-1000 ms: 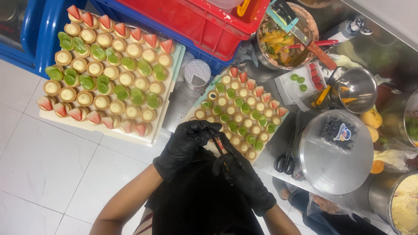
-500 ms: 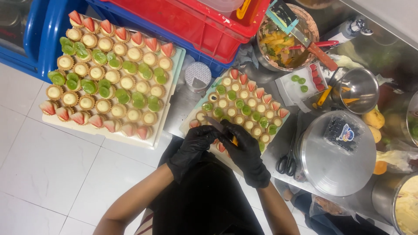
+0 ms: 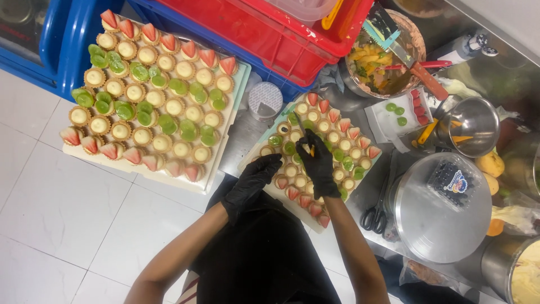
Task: Decorate fruit tarts by placing blueberries in the center of arranged fruit slices.
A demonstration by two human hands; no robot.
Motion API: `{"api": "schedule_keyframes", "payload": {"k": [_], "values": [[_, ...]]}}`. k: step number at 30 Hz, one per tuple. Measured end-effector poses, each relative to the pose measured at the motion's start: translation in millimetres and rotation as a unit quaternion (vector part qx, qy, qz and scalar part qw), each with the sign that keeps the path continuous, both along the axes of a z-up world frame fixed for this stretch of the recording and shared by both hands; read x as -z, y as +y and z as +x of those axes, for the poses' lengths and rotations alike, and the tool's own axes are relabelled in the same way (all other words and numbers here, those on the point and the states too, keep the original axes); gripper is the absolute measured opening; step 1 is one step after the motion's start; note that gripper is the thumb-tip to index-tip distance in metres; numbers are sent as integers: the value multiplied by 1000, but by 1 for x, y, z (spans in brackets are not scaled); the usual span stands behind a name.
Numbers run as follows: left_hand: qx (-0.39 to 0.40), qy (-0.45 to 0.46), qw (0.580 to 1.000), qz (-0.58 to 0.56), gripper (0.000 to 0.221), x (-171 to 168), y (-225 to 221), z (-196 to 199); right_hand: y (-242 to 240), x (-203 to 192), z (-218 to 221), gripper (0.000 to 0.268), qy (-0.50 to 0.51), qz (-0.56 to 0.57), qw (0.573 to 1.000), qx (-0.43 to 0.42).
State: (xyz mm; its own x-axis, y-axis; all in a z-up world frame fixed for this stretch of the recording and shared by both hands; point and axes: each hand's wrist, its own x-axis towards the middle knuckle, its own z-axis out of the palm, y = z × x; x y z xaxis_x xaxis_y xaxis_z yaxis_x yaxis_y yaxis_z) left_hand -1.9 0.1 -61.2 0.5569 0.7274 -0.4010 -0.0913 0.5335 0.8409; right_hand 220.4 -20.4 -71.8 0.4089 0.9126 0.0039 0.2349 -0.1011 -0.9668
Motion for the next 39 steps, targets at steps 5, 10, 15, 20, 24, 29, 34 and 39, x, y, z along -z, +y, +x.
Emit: {"api": "schedule_keyframes", "payload": {"k": [5,10,15,20,24,29,34,39], "values": [[-44,-123,989,-72,42,12,8,-17,28,17,12,50,-99,-12,994,-34],[-79,-130,980,-130,36,-46,12,-34,35,21,14,51,-153,-44,986,-49],[-97,-122,983,-97,41,-85,11,-34,38,35,18,47,-93,-24,995,-5],[-102,-68,989,-88,52,-105,16,-29,37,24,12,46,-174,-36,984,-22],[-102,-126,974,-160,48,-118,18,-32,21,-21,-10,45,-219,-27,975,32],[-82,-146,974,-152,29,-151,17,-29,-43,-146,-57,44,107,-80,991,-33],[-15,-103,987,-121,32,-191,12,-24,-75,-214,-74,56,299,-181,935,-64],[-17,-100,969,-224,35,-220,5,-19,-92,-205,-65,63,369,-119,913,-126]]}}
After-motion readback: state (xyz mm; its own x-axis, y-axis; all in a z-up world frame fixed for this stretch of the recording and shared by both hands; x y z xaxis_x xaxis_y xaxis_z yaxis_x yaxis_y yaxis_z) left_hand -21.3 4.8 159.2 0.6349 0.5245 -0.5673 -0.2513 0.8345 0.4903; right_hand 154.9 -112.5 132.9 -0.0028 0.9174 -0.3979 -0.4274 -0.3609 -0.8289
